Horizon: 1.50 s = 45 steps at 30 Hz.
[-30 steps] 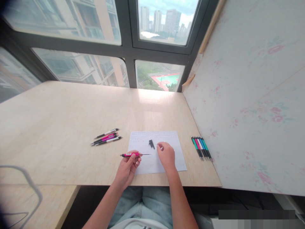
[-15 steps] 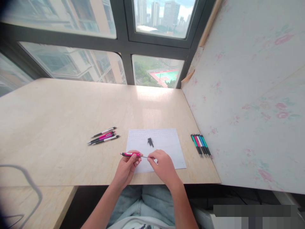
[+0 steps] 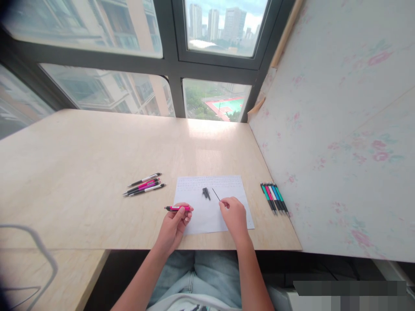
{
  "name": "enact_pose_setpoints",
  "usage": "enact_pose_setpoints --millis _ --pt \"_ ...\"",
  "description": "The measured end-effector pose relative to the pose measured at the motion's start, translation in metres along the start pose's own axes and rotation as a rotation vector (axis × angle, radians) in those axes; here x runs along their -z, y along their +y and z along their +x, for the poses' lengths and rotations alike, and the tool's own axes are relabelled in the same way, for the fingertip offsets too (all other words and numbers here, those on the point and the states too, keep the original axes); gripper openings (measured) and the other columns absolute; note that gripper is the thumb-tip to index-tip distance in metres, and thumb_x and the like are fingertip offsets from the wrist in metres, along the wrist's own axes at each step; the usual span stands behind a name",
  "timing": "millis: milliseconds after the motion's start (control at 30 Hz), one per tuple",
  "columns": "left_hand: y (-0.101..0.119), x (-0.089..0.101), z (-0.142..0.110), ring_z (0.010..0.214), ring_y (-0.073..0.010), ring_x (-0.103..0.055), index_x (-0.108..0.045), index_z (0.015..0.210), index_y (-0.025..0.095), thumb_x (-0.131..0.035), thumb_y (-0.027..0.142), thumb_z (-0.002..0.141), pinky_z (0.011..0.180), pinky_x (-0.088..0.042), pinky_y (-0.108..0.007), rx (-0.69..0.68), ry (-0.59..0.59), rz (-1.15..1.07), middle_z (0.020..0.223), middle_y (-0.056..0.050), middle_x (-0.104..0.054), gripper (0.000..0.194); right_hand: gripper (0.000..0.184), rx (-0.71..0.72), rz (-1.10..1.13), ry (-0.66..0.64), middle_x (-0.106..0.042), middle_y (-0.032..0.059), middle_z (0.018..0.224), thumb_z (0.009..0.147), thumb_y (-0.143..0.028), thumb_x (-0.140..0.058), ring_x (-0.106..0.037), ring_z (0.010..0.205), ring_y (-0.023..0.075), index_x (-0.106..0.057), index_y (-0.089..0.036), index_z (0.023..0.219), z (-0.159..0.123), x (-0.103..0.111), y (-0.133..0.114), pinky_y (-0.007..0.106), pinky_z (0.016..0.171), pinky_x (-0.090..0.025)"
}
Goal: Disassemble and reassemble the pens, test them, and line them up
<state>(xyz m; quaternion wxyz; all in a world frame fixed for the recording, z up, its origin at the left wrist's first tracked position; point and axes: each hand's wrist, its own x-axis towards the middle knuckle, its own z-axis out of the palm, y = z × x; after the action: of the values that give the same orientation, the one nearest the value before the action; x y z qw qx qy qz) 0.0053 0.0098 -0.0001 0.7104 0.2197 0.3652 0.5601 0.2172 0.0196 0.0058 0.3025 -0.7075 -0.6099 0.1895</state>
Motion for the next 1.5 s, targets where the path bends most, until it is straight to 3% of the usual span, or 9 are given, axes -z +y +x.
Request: enact_pose_setpoints --millis 167,300,467,600,700,833,1167,1400,1500 --pt "0.000 0.000 -0.001 0.071 -0.0103 -0.061 -0.069 0.093 0.013 -0.076 0.031 0.079 0.065 -0.048 -0.021 0.011 0.004 0.008 0.086 -0.008 -0.071 0.024 0.023 0.031 -0.024 0.009 -0.070 0.0090 0.081 0.086 -0.027 -0.052 -0.063 0.078 0.0237 -0.073 -0.018 0.082 0.006 -0.018 -0.017 0.036 0.074 -0.047" --pt "0.000 -0.001 -0.001 0.072 -0.0101 -0.062 -0.066 0.097 0.015 -0.074 0.029 0.081 0.069 -0.047 -0.021 0.020 -0.006 0.005 0.086 -0.007 -0.072 0.023 0.022 0.017 0.211 -0.052 -0.072 0.0076 0.085 0.086 -0.029 -0.053 -0.064 0.077 0.0216 -0.073 -0.019 0.087 -0.006 -0.025 -0.029 0.035 0.074 -0.049" --pt "-0.001 -0.005 -0.001 0.072 -0.0118 -0.061 -0.063 0.087 0.017 -0.074 0.030 0.080 0.069 -0.047 -0.023 -0.006 -0.004 0.052 0.087 -0.006 -0.072 0.019 0.024 -0.214 0.750 -0.227 -0.068 0.0028 0.071 0.084 -0.041 -0.059 -0.062 0.062 0.0173 -0.068 -0.019 0.086 -0.025 -0.041 -0.049 0.029 0.059 -0.048" --pt "0.002 -0.010 -0.001 0.067 -0.0126 -0.059 -0.066 0.084 0.016 -0.074 0.033 0.079 0.066 -0.046 -0.025 -0.081 0.051 0.211 0.080 -0.004 -0.068 0.020 0.026 -0.440 1.156 -0.255 -0.063 0.0001 0.069 0.080 -0.044 -0.065 -0.056 0.057 0.0123 -0.065 -0.019 0.087 -0.033 -0.050 -0.063 0.024 0.054 -0.043" --pt "0.006 -0.015 -0.002 0.062 -0.0137 -0.057 -0.069 0.081 0.016 -0.076 0.031 0.076 0.062 -0.044 -0.025 -0.165 0.107 0.427 0.068 -0.001 -0.065 0.018 0.028 -0.527 1.309 -0.302 -0.061 0.0000 0.069 0.077 -0.045 -0.069 -0.053 0.056 0.0111 -0.064 -0.018 0.084 -0.034 -0.049 -0.067 0.023 0.051 -0.041" --pt "0.012 -0.023 -0.003 0.066 -0.0162 -0.061 -0.071 0.079 0.017 -0.079 0.027 0.072 0.064 -0.047 -0.026 -0.211 0.094 0.548 0.073 -0.003 -0.069 0.015 0.027 -0.565 1.384 -0.289 -0.058 -0.0010 0.067 0.075 -0.043 -0.072 -0.050 0.055 0.0103 -0.064 -0.018 0.081 -0.032 -0.046 -0.067 0.022 0.051 -0.040" --pt "0.012 -0.017 -0.003 0.060 -0.0141 -0.055 -0.071 0.085 0.015 -0.079 0.031 0.073 0.058 -0.042 -0.024 -0.120 0.137 0.472 0.066 -0.002 -0.065 0.021 0.026 -0.471 1.241 -0.243 -0.065 0.0026 0.073 0.076 -0.041 -0.071 -0.059 0.062 0.0135 -0.065 -0.017 0.086 -0.029 -0.046 -0.053 0.025 0.056 -0.046" --pt "0.005 0.000 0.000 0.065 -0.0105 -0.052 -0.070 0.088 0.016 -0.078 0.031 0.075 0.061 -0.040 -0.021 -0.073 0.083 0.230 0.070 0.000 -0.061 0.022 0.023 -0.198 0.534 0.055 -0.072 0.0084 0.086 0.083 -0.039 -0.061 -0.067 0.079 0.0224 -0.069 -0.018 0.091 0.001 -0.021 -0.014 0.036 0.073 -0.053" --pt "0.004 0.005 0.000 0.066 -0.0097 -0.053 -0.070 0.091 0.016 -0.077 0.029 0.076 0.061 -0.041 -0.021 -0.080 0.056 0.140 0.075 -0.001 -0.063 0.021 0.021 -0.048 0.278 0.098 -0.072 0.0093 0.091 0.086 -0.033 -0.055 -0.065 0.078 0.0216 -0.070 -0.018 0.088 0.015 -0.020 -0.006 0.036 0.072 -0.051"
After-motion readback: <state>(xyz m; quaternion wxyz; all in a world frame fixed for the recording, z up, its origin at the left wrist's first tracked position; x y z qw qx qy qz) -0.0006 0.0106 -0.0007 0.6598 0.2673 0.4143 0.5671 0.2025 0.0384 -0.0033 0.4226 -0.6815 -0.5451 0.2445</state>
